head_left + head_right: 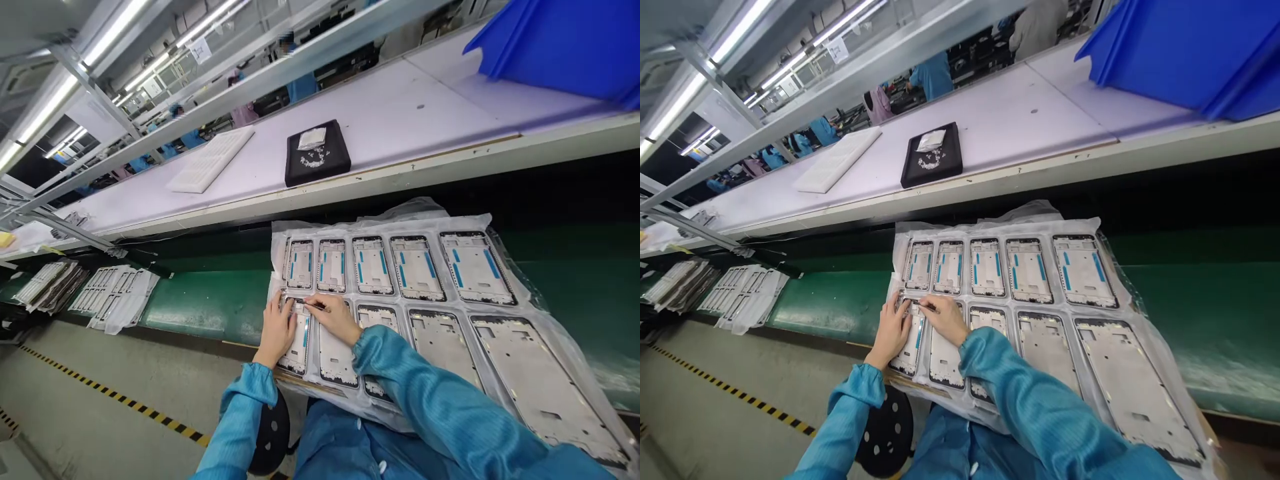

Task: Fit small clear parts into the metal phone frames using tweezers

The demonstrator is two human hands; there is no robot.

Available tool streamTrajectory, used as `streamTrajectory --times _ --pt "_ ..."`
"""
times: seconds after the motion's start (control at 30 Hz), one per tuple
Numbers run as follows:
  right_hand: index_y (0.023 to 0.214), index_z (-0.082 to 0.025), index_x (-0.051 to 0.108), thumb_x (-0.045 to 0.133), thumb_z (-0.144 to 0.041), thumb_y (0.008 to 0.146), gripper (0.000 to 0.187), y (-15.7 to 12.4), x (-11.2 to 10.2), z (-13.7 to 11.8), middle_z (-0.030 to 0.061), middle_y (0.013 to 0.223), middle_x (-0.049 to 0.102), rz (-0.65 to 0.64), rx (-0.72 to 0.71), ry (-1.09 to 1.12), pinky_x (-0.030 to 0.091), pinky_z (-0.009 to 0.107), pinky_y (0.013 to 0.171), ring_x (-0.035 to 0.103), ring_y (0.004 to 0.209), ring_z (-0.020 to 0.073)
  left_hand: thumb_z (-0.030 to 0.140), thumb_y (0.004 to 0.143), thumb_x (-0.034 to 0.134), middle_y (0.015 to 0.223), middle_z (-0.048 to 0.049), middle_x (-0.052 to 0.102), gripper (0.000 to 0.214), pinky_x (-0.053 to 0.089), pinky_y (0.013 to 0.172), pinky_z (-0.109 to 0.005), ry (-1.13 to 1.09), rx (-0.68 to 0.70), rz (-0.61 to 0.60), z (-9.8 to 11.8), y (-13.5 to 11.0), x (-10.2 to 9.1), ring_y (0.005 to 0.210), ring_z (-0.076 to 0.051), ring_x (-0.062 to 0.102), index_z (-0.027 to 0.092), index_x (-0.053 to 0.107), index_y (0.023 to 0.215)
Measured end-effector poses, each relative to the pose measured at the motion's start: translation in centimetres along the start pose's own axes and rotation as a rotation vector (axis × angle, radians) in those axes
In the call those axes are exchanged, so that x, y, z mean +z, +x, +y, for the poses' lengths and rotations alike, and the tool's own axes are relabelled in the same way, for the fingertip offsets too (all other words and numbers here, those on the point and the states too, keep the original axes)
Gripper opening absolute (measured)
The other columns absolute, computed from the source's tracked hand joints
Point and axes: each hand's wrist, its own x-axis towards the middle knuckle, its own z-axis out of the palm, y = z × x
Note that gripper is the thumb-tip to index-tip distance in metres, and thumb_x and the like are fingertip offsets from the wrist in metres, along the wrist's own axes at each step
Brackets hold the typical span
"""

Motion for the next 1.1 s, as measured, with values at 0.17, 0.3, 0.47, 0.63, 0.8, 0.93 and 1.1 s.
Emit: streamTrajectory --times 0.17,0.3,0.47,0.63,0.8,0.93,1.1 --pt "0.078 -0.023 0.073 0.067 -0.019 0.087 0.012 -0.04 -0.26 -0.19 0.0048 0.083 0.08 0.002 -0.038 -0.022 0.06 0.035 0.075 0.076 0.08 0.0245 0.026 0.1 0.044 0.148 -0.0197 0.047 0.038 0.05 0.099 -0.051 0.0 -0.008 0.012 0.05 -0.01 0.08 0.127 -0.034 0.052 0.019 0.056 0.136" --pt "0.079 -0.023 0.072 0.065 -0.017 0.087 0.012 -0.18 -0.17 -0.16 0.0052 0.084 0.08 -0.006 -0.034 -0.022 0.06 0.037 0.077 0.077 0.081 0.0251 0.026 0.101 0.044 0.149 -0.0187 0.046 0.037 0.051 0.098 -0.05 0.002 -0.007 0.012 0.02 -0.07 0.07 0.126 -0.033 0.053 0.02 0.057 0.135" --pt "0.077 -0.023 0.072 0.066 -0.015 0.084 0.012 0.06 0.08 -0.36 0.0049 0.083 0.08 -0.008 -0.019 -0.026 0.059 0.037 0.078 0.076 0.081 0.0249 0.026 0.1 0.043 0.149 -0.0179 0.046 0.037 0.052 0.097 -0.049 0.031 0.016 0.023 -0.22 0.05 0.1 0.124 -0.032 0.054 0.022 0.057 0.135" --pt "0.073 -0.023 0.071 0.067 -0.018 0.083 0.012 0.36 -0.38 -0.61 0.0037 0.082 0.081 0.047 0.052 -0.014 0.06 0.034 0.072 0.077 0.079 0.0242 0.026 0.099 0.045 0.147 -0.0176 0.049 0.038 0.053 0.092 -0.046 0.117 0.029 -0.011 -0.12 0.45 -0.29 0.117 -0.031 0.057 0.022 0.056 0.135" --pt "0.071 -0.024 0.073 0.069 -0.02 0.08 0.011 0.31 -0.66 -0.72 0.0032 0.082 0.081 0.094 0.137 0.003 0.061 0.037 0.071 0.078 0.079 0.0256 0.025 0.099 0.045 0.149 -0.0199 0.047 0.04 0.053 0.088 -0.046 0.164 0.049 -0.021 0.02 0.38 -0.39 0.118 -0.033 0.057 0.02 0.055 0.137" --pt "0.071 -0.024 0.074 0.069 -0.02 0.081 0.012 0.15 -0.55 -0.94 0.0028 0.083 0.081 0.073 0.146 0.032 0.061 0.035 0.071 0.078 0.081 0.0251 0.024 0.099 0.045 0.152 -0.0192 0.045 0.04 0.051 0.094 -0.049 0.094 0.029 0.003 -0.01 0.08 -0.11 0.119 -0.033 0.057 0.022 0.055 0.138" --pt "0.075 -0.023 0.073 0.068 -0.019 0.086 0.013 -0.09 -0.48 -0.97 0.004 0.083 0.081 0.018 0.055 -0.004 0.06 0.033 0.072 0.077 0.079 0.0239 0.024 0.1 0.044 0.153 -0.0187 0.044 0.038 0.049 0.1 -0.049 0.029 0.005 0.007 -0.01 -0.1 -0.09 0.124 -0.032 0.055 0.021 0.056 0.136"
